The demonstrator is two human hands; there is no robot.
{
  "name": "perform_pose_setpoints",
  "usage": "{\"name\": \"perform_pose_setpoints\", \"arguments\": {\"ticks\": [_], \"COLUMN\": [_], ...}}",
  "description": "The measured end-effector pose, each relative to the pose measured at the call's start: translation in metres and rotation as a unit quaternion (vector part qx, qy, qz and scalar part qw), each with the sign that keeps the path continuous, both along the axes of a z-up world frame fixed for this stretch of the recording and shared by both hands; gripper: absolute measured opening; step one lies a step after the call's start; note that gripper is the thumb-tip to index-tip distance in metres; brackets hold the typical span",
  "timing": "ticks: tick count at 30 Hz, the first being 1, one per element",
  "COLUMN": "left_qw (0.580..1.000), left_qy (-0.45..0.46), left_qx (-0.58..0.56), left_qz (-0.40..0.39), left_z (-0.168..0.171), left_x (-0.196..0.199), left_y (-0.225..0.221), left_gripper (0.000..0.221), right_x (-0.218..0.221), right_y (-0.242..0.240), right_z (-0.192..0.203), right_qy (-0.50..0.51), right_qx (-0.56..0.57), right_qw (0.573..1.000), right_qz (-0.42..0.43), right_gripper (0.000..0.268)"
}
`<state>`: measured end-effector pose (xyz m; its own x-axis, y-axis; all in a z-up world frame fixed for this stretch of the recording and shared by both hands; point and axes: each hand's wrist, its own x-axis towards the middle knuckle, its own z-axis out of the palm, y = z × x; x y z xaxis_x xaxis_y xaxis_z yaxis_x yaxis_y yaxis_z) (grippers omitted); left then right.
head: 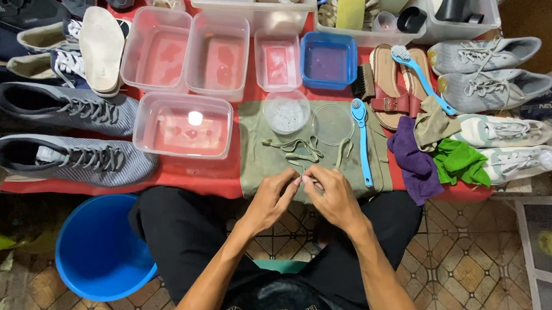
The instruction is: Hand-washing shoelaces by scrubbing them with cleaning solution and rinsing them in water containers.
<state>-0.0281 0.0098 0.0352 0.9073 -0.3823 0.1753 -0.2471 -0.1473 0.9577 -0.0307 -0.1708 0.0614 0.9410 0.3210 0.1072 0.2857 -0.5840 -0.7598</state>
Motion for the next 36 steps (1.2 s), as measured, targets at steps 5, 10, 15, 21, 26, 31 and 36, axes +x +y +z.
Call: {"name": "perform_pose_setpoints", "arguments": {"ticks": [5, 10, 15, 21, 26, 31, 36], "left_qw": [1.000, 0.999, 0.998, 0.996, 0.996, 0.992, 0.992], "left_qy": [-0.027, -0.026, -0.022, -0.013, -0.013, -0.003, -0.023], "left_qx": [0.005, -0.020, -0.053, -0.075, -0.076, -0.124, -0.114], "left_qz": [-0.001, 0.012, 0.026, 0.038, 0.039, 0.028, 0.041], "left_z": [-0.011, -0.013, -0.020, -0.008, 0.000, 0.010, 0.005], "left_x": [-0.002, -0.003, -0.006, -0.007, -0.003, -0.011, -0.006], "left_y": [-0.004, -0.005, -0.004, -0.001, -0.001, -0.001, 0.000], "left_gripper": [0.025, 0.028, 0.027, 0.026, 0.024, 0.028, 0.027], "right_x": [-0.005, -0.006, -0.004, 0.000, 0.000, 0.002, 0.002], "right_y": [0.005, 0.011, 0.016, 0.009, 0.012, 0.008, 0.016], "right_z": [-0.026, -0.019, -0.014, -0.017, -0.015, -0.020, -0.017], "right_qy": [-0.017, -0.047, -0.057, -0.058, -0.086, -0.103, -0.114], "right_qx": [0.038, 0.075, 0.063, 0.077, 0.073, 0.094, 0.126], "right_qw": [0.999, 0.996, 0.996, 0.995, 0.994, 0.990, 0.985], "right_qz": [-0.012, -0.005, -0.001, 0.012, 0.005, -0.016, -0.007], "right_gripper": [0.030, 0.031, 0.034, 0.028, 0.025, 0.024, 0.023]}}
